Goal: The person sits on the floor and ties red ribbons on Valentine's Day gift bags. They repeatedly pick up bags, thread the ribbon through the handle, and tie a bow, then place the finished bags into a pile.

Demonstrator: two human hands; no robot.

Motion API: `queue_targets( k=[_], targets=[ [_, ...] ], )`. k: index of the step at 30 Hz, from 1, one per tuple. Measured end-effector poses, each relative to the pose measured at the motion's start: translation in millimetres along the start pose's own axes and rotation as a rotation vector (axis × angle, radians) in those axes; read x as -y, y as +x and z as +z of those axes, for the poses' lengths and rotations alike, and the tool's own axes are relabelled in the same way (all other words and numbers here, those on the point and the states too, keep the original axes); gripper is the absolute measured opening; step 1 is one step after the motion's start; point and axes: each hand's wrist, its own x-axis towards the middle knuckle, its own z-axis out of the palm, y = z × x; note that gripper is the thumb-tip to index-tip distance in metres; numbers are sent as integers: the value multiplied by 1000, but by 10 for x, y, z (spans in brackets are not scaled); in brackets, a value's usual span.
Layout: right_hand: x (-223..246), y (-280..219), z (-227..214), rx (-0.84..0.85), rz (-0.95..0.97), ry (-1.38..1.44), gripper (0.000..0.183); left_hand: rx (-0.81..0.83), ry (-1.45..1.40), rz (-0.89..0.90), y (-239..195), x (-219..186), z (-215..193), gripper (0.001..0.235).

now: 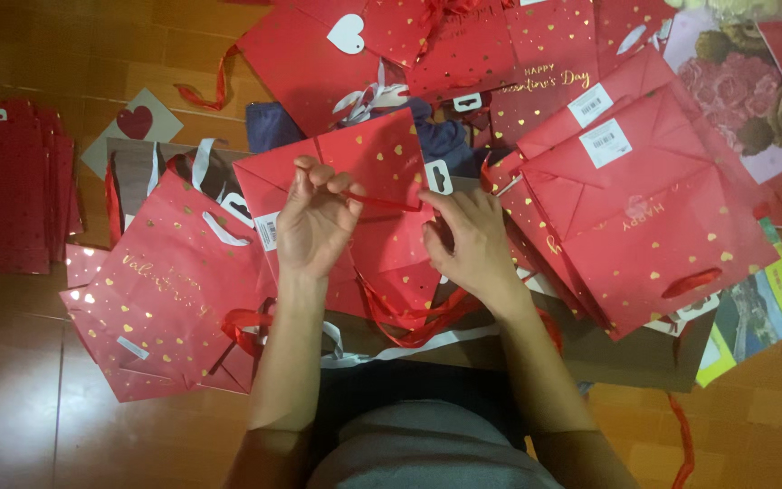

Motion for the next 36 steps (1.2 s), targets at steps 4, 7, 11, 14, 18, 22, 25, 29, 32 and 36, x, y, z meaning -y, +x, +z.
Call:
queue_targets(
  k=[4, 7, 11, 14, 18, 22, 25, 29, 32, 36],
  targets=[
    [-6, -2, 31, -23, -65, -81, 16, -82, 40, 52, 57, 37, -86, 12],
    [-5, -24, 48, -23, -57, -80, 18, -178, 93, 71, 185, 59, -200, 13],
    [1, 43, 70, -122, -8, -1, 15, -213, 177, 54, 284, 121, -261, 18],
    [-13, 111, 123, -131, -118, 48, 12, -259, 155, 28, 291, 143, -291, 23],
    [-33, 175, 249, -76, -214, 105, 10, -277, 131, 17, 276, 124, -322, 25],
    [-133, 150, 282, -34, -260, 180, 14, -177, 234, 15, 288, 154, -343, 19],
    [-183, 115, 262, -114, -120, 182, 10, -199, 594, -25, 301, 200, -287, 19],
    [-227, 134, 251, -206, 74, 132, 34, -221, 1123, -121, 265, 294, -139, 17],
    [-225, 181, 298, -183, 18, -22, 42, -144, 1355, -17, 277, 348, -19, 18],
    [-219, 183, 303, -159, -13, -36, 37, -299, 1358, -51, 282, 429, 120, 24]
  ],
)
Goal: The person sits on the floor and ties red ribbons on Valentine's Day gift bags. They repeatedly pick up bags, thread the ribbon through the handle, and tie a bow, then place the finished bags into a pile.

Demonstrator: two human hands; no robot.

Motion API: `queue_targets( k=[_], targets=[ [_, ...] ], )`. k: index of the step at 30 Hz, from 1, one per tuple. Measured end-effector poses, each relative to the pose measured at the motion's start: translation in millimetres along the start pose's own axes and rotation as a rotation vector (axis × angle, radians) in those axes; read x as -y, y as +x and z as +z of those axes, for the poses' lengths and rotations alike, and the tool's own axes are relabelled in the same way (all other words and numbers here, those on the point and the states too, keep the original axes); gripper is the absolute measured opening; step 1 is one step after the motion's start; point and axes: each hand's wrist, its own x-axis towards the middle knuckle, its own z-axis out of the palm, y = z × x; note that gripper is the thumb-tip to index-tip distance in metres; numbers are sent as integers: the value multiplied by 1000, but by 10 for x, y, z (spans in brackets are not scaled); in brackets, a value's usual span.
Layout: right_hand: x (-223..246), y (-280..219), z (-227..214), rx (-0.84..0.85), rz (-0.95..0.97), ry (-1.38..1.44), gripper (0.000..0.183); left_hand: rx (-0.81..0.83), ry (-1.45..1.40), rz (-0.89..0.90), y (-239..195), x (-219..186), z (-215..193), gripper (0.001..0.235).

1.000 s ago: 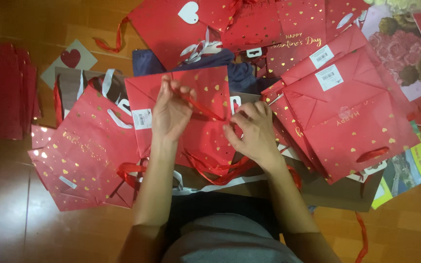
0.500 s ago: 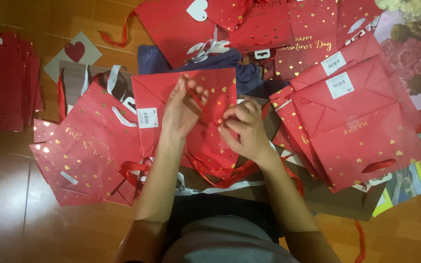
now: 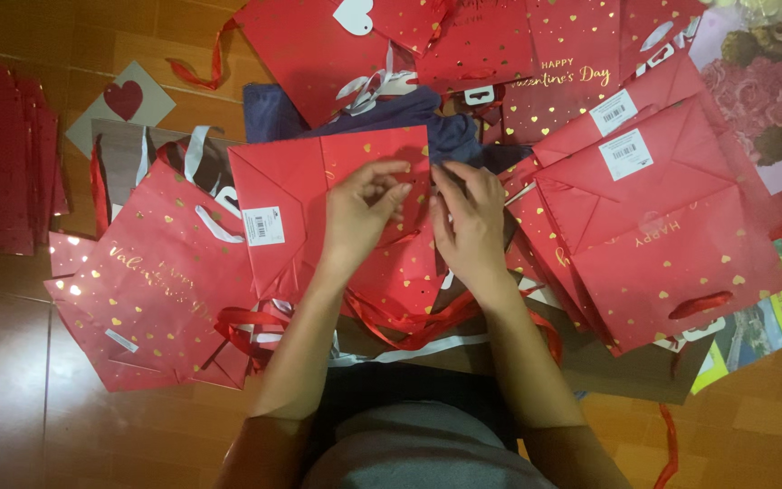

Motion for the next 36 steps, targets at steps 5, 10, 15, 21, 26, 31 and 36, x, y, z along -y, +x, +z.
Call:
queue_targets(
  k=[5, 10, 15, 21, 26, 31, 36],
  targets=[
    [-13, -6, -2, -4, 57, 95, 22, 29, 2, -8, 44, -53, -28, 28],
    [15, 29, 42, -4, 48, 212, 19, 151, -156, -96, 151, -51, -164, 35],
    [11, 104, 90, 40, 115, 183, 28, 158, -189, -125, 193, 7, -183, 36],
    [-60, 225, 142, 102, 81, 153, 22, 93, -164, -98, 195, -22, -117, 36],
    [-92, 165, 196, 75, 144, 122, 16, 76, -160, -103, 163, -52, -88, 38],
    [-21, 154, 233, -11, 121, 132, 13, 90, -220, -185, 164, -105, -161, 40],
    [-46, 130, 224, -140, 162, 190, 4, 157, -220, -183, 150, -65, -207, 40]
  ],
)
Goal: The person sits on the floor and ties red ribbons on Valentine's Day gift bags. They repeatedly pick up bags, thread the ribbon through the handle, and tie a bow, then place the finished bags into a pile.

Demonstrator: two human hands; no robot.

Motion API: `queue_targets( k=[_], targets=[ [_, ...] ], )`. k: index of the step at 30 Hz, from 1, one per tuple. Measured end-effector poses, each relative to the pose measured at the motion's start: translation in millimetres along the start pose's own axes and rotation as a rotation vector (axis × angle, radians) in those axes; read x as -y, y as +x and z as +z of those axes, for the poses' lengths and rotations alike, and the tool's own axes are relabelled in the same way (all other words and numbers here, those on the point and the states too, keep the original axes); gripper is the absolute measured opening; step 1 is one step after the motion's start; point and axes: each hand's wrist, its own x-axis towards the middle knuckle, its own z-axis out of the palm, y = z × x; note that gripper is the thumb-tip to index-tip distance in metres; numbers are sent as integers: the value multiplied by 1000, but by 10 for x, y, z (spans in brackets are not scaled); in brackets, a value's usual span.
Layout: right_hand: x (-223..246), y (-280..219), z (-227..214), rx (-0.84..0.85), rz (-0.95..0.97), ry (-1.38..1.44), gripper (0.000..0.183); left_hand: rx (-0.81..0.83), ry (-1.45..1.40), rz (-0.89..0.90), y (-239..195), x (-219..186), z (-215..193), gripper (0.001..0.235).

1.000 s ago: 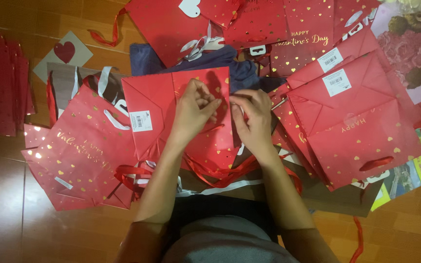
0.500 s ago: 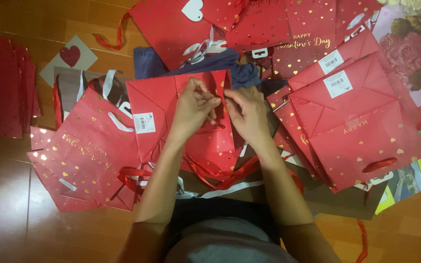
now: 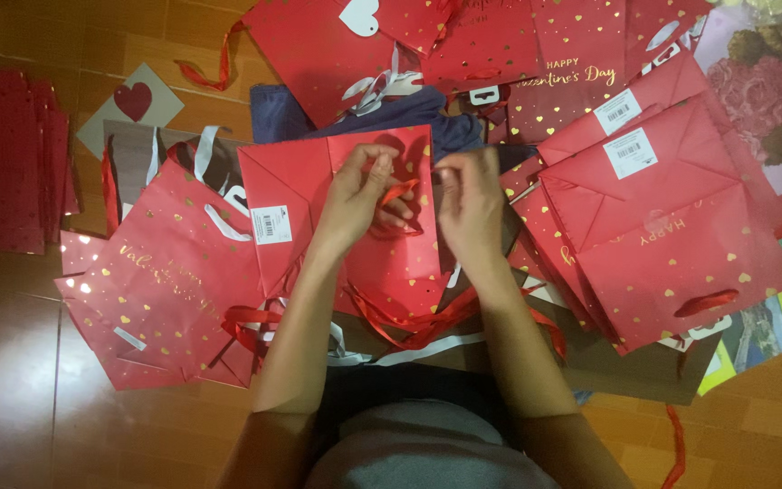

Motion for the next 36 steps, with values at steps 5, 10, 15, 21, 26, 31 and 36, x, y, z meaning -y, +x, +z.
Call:
queue_targets(
  k=[5, 10, 15, 21, 26, 31, 36],
  targets=[
    [-159, 22, -9, -51, 237, 267, 10, 9, 135, -9, 5, 54, -15, 33],
    [-246, 0, -19, -91, 255, 412, 16, 18, 131, 18, -12, 56, 35, 26],
    [-283, 15, -63, -95, 380, 867, 21, -29, 180, -14, -51, -10, 124, 24],
    [-170, 57, -74, -173, 296, 895, 21, -54, 268, 41, -101, -69, 193, 22],
    [100, -27, -323, -88, 54, 67, 8, -67, 265, 57, -120, -74, 185, 21],
    [296, -89, -380, 181, -9, -332, 17, -64, 207, 97, -110, -37, 202, 19],
    [368, -198, -262, 175, -44, -231, 18, -52, 142, 168, -240, -33, 206, 16]
  ],
)
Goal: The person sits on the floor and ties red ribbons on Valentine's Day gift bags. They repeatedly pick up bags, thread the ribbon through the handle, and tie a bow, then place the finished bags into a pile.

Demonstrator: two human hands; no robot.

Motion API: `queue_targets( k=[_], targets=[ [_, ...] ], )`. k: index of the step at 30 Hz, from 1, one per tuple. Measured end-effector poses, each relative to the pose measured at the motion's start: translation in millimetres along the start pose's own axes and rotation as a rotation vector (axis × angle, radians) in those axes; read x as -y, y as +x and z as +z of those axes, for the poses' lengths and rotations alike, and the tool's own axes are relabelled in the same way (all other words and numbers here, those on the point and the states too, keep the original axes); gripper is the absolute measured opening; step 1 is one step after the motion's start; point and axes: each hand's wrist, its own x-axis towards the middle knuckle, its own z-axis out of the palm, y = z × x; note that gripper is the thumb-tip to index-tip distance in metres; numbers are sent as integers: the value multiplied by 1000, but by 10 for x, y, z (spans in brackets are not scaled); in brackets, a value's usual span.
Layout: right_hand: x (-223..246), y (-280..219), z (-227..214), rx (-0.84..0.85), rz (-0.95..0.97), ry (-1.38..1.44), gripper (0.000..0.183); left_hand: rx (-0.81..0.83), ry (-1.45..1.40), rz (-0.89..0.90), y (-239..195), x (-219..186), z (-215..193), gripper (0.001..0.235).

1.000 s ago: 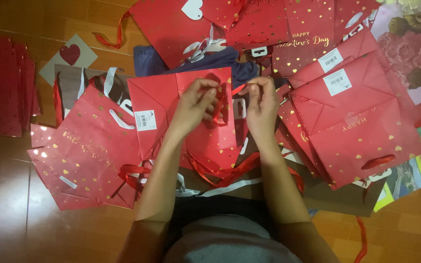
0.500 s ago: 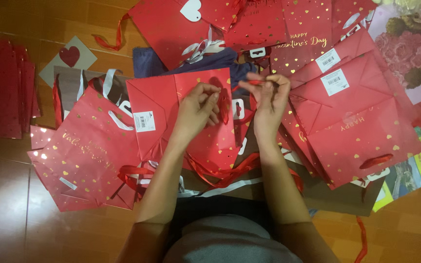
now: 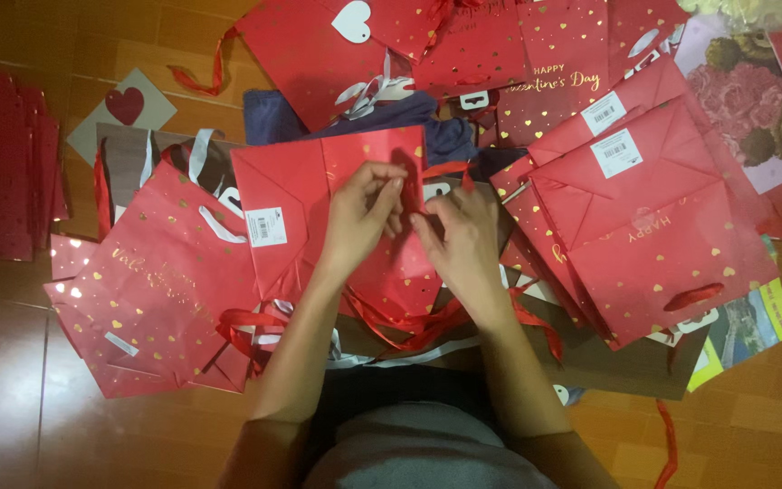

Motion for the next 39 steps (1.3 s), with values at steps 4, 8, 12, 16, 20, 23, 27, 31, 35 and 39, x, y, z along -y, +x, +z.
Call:
queue_targets(
  k=[4, 8, 12, 16, 20, 23, 27, 31, 35, 39],
  targets=[
    [-77, -75, -54, 18, 330, 396, 13, 36, -168, 69, -256, -78, -48, 14],
    [-189, -152, -304, -102, 338, 645, 9, 129, -195, 172, -477, -199, -116, 13],
    [-277, -331, -541, -390, 293, 542, 10, 126, -199, 210, -554, -251, -102, 13],
    [-586, -473, -850, -826, 312, 577, 15, 62, -143, 98, -500, -204, -69, 13],
    [-943, -784, -1318, -853, 152, 537, 19, 18, 261, 87, -431, -185, -29, 15],
    [-1243, -1092, -1471, -881, 230, 404, 21, 28, 481, 310, -426, -137, 78, 17],
    [-1624, -1392, -1500, -910, 273, 8, 26, 32, 924, 361, -507, -79, 347, 44],
    [-1665, -1405, -1339, -923, 281, -171, 24, 117, 1088, 281, -658, -66, 549, 66],
    [-1206, -1151, -992, -626, 267, 187, 15, 97, 1094, 311, -687, -52, 550, 57],
    [-577, -848, -838, -234, 303, 159, 8, 7, 1035, 344, -631, -50, 395, 42]
  ],
)
